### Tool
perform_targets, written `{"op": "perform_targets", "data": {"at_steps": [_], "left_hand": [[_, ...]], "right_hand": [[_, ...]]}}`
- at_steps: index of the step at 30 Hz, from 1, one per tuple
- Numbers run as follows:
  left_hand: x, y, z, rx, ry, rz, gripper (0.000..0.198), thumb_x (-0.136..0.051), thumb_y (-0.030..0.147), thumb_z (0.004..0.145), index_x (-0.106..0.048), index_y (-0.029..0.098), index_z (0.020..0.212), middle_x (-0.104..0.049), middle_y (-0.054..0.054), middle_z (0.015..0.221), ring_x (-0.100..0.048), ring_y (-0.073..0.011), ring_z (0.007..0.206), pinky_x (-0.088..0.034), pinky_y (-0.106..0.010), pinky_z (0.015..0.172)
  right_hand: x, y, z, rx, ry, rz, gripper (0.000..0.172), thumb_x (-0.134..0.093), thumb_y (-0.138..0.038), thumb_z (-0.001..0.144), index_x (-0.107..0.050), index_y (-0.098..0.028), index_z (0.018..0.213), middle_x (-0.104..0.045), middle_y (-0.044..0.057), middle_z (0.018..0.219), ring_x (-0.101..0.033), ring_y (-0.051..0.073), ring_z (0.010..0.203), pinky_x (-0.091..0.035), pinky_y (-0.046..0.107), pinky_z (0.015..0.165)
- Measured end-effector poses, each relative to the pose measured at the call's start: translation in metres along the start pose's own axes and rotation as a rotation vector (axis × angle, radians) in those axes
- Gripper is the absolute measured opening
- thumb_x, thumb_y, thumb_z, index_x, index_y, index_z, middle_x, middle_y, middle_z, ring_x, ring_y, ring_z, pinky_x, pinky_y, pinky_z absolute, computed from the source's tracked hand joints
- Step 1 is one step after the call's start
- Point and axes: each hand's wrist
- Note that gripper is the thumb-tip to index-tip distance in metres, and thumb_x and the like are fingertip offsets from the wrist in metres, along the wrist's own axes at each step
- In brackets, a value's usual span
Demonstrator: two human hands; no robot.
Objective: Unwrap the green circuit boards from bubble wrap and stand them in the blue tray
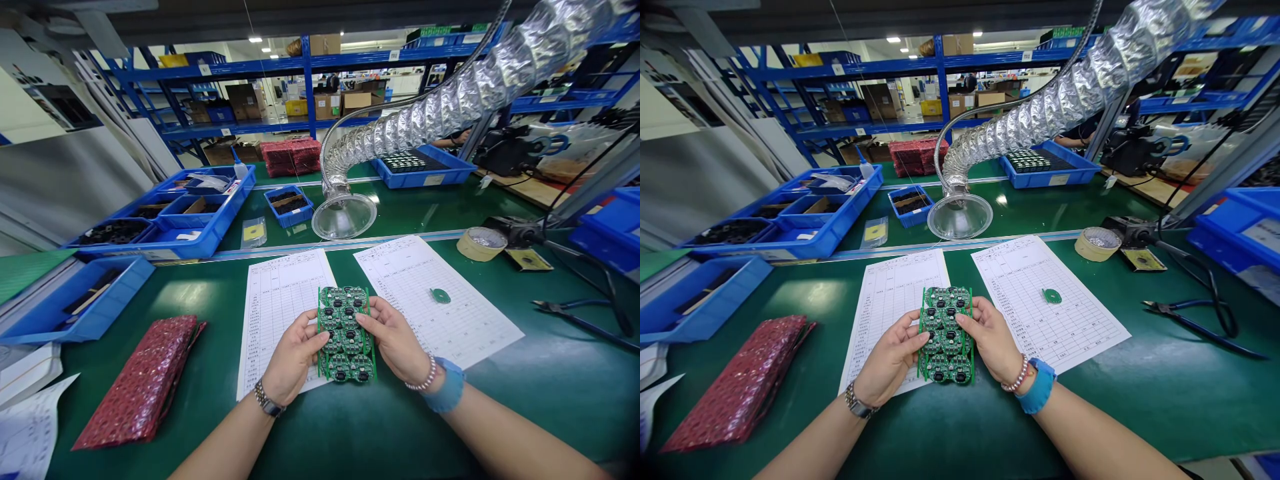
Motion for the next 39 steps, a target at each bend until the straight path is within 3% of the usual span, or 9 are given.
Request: {"op": "perform_targets", "data": {"at_steps": [8, 14, 18, 21, 25, 28, 32, 36, 39], "left_hand": [[0.001, 0.0, 0.0, -0.005, 0.009, 0.021, 0.039, -0.063, 0.027, 0.077, -0.049, 0.02, 0.113, -0.064, -0.006, 0.098, -0.059, -0.0151, 0.078, -0.042, -0.027, 0.07], [0.001, -0.005, 0.004, -0.036, 0.095, 0.016, 0.036, -0.065, 0.027, 0.074, -0.051, 0.018, 0.106, -0.065, -0.005, 0.09, -0.059, -0.0155, 0.075, -0.043, -0.028, 0.069], [0.003, -0.005, 0.01, -0.051, 0.071, 0.089, 0.045, -0.063, 0.031, 0.075, -0.046, 0.017, 0.115, -0.065, -0.01, 0.097, -0.06, -0.0192, 0.082, -0.045, -0.03, 0.069], [0.015, 0.01, 0.005, -0.182, 0.153, 0.469, 0.055, -0.058, 0.039, 0.077, -0.042, 0.018, 0.125, -0.056, -0.016, 0.119, -0.056, -0.0251, 0.102, -0.042, -0.038, 0.084], [0.052, 0.03, -0.026, -0.345, 0.3, 1.268, 0.055, -0.061, 0.04, 0.074, -0.05, 0.019, 0.124, -0.044, -0.016, 0.134, -0.037, -0.0328, 0.124, -0.023, -0.048, 0.103], [0.085, 0.028, -0.051, -0.196, 0.274, 1.471, 0.062, -0.065, 0.039, 0.068, -0.051, 0.018, 0.124, -0.043, -0.018, 0.134, -0.034, -0.0381, 0.125, -0.022, -0.056, 0.101], [0.114, 0.017, -0.065, -0.116, 0.302, 1.509, 0.064, -0.06, 0.044, 0.071, -0.046, 0.018, 0.128, -0.034, -0.015, 0.14, -0.027, -0.0345, 0.13, -0.019, -0.056, 0.103], [0.122, 0.017, -0.067, -0.07, 0.322, 1.535, 0.071, -0.062, 0.046, 0.068, -0.043, 0.018, 0.13, -0.034, -0.011, 0.142, -0.026, -0.029, 0.132, -0.018, -0.049, 0.106], [0.122, 0.027, -0.075, -0.071, 0.405, 1.538, 0.069, -0.061, 0.045, 0.069, -0.043, 0.018, 0.129, -0.034, -0.01, 0.142, -0.024, -0.0276, 0.133, -0.016, -0.045, 0.108]], "right_hand": [[0.002, 0.001, 0.0, 0.017, 0.008, -0.024, 0.022, -0.065, -0.034, 0.076, -0.055, -0.021, 0.09, -0.065, 0.001, 0.09, -0.06, 0.016, 0.084, -0.048, 0.03, 0.076], [0.002, 0.005, 0.001, -0.102, -0.055, -0.035, 0.032, -0.066, -0.032, 0.075, -0.052, -0.022, 0.103, -0.066, 0.002, 0.095, -0.061, 0.017, 0.087, -0.046, 0.032, 0.081], [0.005, 0.011, 0.006, -0.108, 0.014, -0.022, 0.035, -0.072, -0.028, 0.068, -0.054, -0.02, 0.097, -0.067, 0.002, 0.087, -0.062, 0.017, 0.081, -0.046, 0.033, 0.078], [0.011, 0.007, 0.013, -0.112, 0.094, -0.037, 0.037, -0.074, -0.028, 0.063, -0.055, -0.019, 0.094, -0.067, 0.003, 0.086, -0.062, 0.018, 0.079, -0.046, 0.034, 0.077], [0.012, 0.0, 0.026, -0.133, 0.109, -0.108, 0.031, -0.073, -0.028, 0.06, -0.056, -0.019, 0.085, -0.067, 0.002, 0.078, -0.062, 0.019, 0.071, -0.048, 0.035, 0.071], [-0.007, 0.008, 0.043, -0.142, 0.073, -0.198, 0.027, -0.072, -0.025, 0.06, -0.056, -0.018, 0.081, -0.066, 0.002, 0.073, -0.062, 0.018, 0.068, -0.049, 0.034, 0.07], [-0.054, 0.035, 0.076, -0.156, 0.02, -0.401, 0.018, -0.065, -0.024, 0.072, -0.057, -0.014, 0.084, -0.065, 0.003, 0.076, -0.062, 0.016, 0.069, -0.05, 0.032, 0.069], [-0.094, 0.056, 0.108, -0.169, 0.003, -0.717, 0.019, -0.055, -0.028, 0.084, -0.057, -0.012, 0.093, -0.062, 0.003, 0.086, -0.06, 0.013, 0.074, -0.05, 0.032, 0.07], [-0.104, 0.059, 0.123, -0.156, 0.007, -0.993, 0.018, -0.057, -0.028, 0.083, -0.058, -0.011, 0.087, -0.06, 0.004, 0.088, -0.058, 0.015, 0.082, -0.048, 0.035, 0.076]]}}
Point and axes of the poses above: each hand's wrist, its own z-axis towards the middle knuckle, its own x-axis out of the back of the hand, y = z × x
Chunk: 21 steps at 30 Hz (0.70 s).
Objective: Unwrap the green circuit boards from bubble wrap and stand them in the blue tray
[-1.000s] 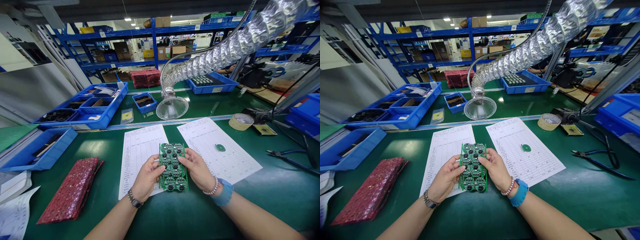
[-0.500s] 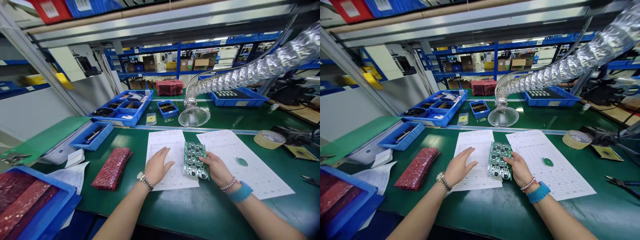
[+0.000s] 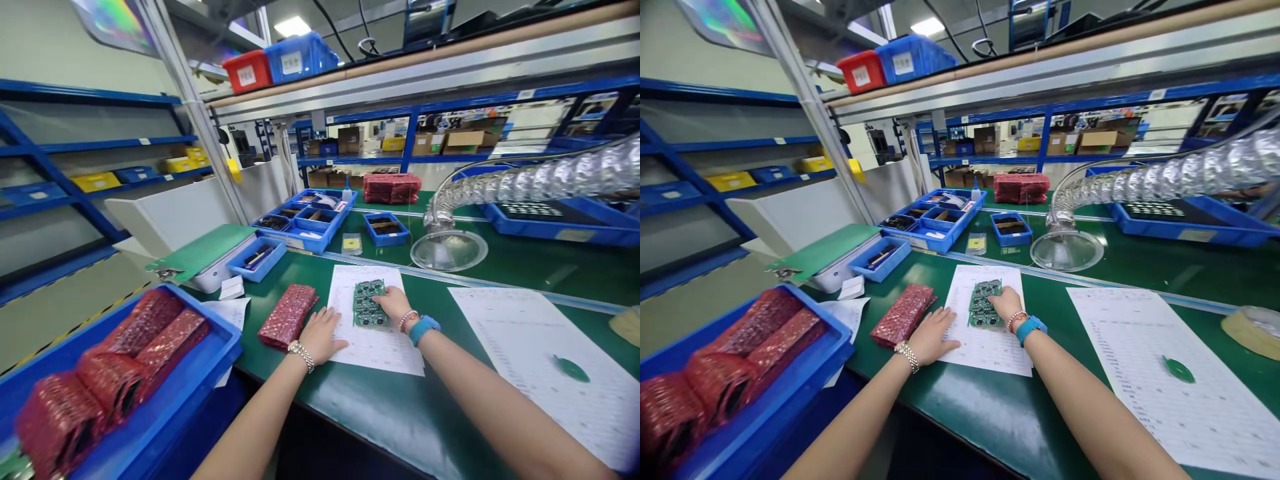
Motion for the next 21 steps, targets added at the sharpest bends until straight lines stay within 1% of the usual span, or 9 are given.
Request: {"op": "perform_targets", "data": {"at_steps": [3, 5, 8, 9, 11, 13, 15, 17, 21], "left_hand": [[0.021, -0.01, -0.008, 0.097, 0.14, -0.004, 0.066, -0.056, 0.044, 0.074, -0.036, 0.021, 0.133, -0.023, -0.01, 0.147, -0.012, -0.0289, 0.135, -0.007, -0.048, 0.108], [0.034, -0.026, -0.009, 0.207, 0.22, -0.038, 0.075, -0.057, 0.046, 0.072, -0.03, 0.02, 0.137, -0.016, -0.016, 0.147, -0.01, -0.0384, 0.134, -0.008, -0.06, 0.102], [0.047, -0.055, -0.006, 0.344, 0.255, -0.166, 0.097, -0.07, 0.043, 0.056, -0.027, 0.014, 0.138, -0.029, -0.03, 0.136, -0.028, -0.052, 0.122, -0.02, -0.068, 0.09], [0.049, -0.062, -0.005, 0.362, 0.258, -0.227, 0.101, -0.073, 0.04, 0.052, -0.027, 0.012, 0.138, -0.036, -0.03, 0.131, -0.034, -0.0521, 0.118, -0.023, -0.067, 0.089], [0.052, -0.07, -0.008, 0.351, 0.276, -0.373, 0.103, -0.073, 0.039, 0.051, -0.026, 0.012, 0.138, -0.046, -0.027, 0.123, -0.042, -0.0465, 0.114, -0.028, -0.061, 0.092], [0.053, -0.066, -0.018, 0.291, 0.293, -0.557, 0.094, -0.065, 0.045, 0.06, -0.023, 0.013, 0.138, -0.051, -0.021, 0.12, -0.05, -0.0376, 0.109, -0.036, -0.051, 0.091], [0.05, -0.053, -0.034, 0.211, 0.304, -0.733, 0.079, -0.047, 0.053, 0.073, -0.021, 0.014, 0.138, -0.054, -0.017, 0.119, -0.058, -0.0293, 0.1, -0.044, -0.043, 0.085], [0.043, -0.035, -0.052, 0.119, 0.321, -0.942, 0.071, -0.037, 0.054, 0.078, -0.022, 0.017, 0.136, -0.055, -0.015, 0.119, -0.061, -0.0258, 0.094, -0.047, -0.041, 0.081], [0.022, 0.0, -0.077, -0.117, 0.363, -1.5, 0.066, -0.055, 0.039, 0.074, -0.029, 0.02, 0.133, -0.054, -0.014, 0.121, -0.057, -0.0284, 0.103, -0.044, -0.045, 0.088]], "right_hand": [[0.005, 0.001, 0.003, 0.021, 0.033, -0.22, 0.018, -0.061, -0.029, 0.078, -0.058, -0.011, 0.082, -0.06, 0.005, 0.088, -0.056, 0.018, 0.088, -0.044, 0.04, 0.081], [0.009, 0.002, -0.001, 0.054, 0.061, -0.31, 0.023, -0.064, -0.03, 0.075, -0.059, -0.01, 0.085, -0.059, 0.01, 0.092, -0.056, 0.022, 0.091, -0.043, 0.042, 0.082], [0.014, 0.0, -0.012, 0.158, 0.119, -0.362, 0.036, -0.062, -0.031, 0.074, -0.056, -0.007, 0.1, -0.053, 0.02, 0.106, -0.053, 0.029, 0.097, -0.041, 0.044, 0.083], [0.015, -0.002, -0.017, 0.206, 0.129, -0.36, 0.039, -0.059, -0.031, 0.076, -0.054, -0.007, 0.105, -0.051, 0.02, 0.108, -0.053, 0.03, 0.099, -0.04, 0.043, 0.084], [0.015, -0.006, -0.03, 0.314, 0.115, -0.334, 0.036, -0.054, -0.03, 0.078, -0.052, -0.008, 0.108, -0.052, 0.017, 0.107, -0.052, 0.027, 0.099, -0.04, 0.04, 0.086], [0.012, -0.012, -0.048, 0.424, 0.046, -0.29, 0.03, -0.053, -0.028, 0.079, -0.053, -0.011, 0.104, -0.054, 0.013, 0.103, -0.055, 0.022, 0.092, -0.043, 0.036, 0.084], [0.007, -0.019, -0.074, 0.525, -0.06, -0.246, 0.026, -0.053, -0.027, 0.079, -0.054, -0.014, 0.101, -0.056, 0.009, 0.101, -0.057, 0.017, 0.082, -0.046, 0.032, 0.078], [-0.001, -0.026, -0.104, 0.612, -0.185, -0.183, 0.027, -0.054, -0.029, 0.08, -0.053, -0.016, 0.103, -0.056, 0.007, 0.101, -0.057, 0.014, 0.078, -0.049, 0.028, 0.072], [-0.01, -0.039, -0.156, 0.751, -0.377, 0.04, 0.044, -0.055, -0.033, 0.081, -0.041, -0.02, 0.121, -0.052, 0.008, 0.115, -0.056, 0.015, 0.092, -0.051, 0.029, 0.073]]}}
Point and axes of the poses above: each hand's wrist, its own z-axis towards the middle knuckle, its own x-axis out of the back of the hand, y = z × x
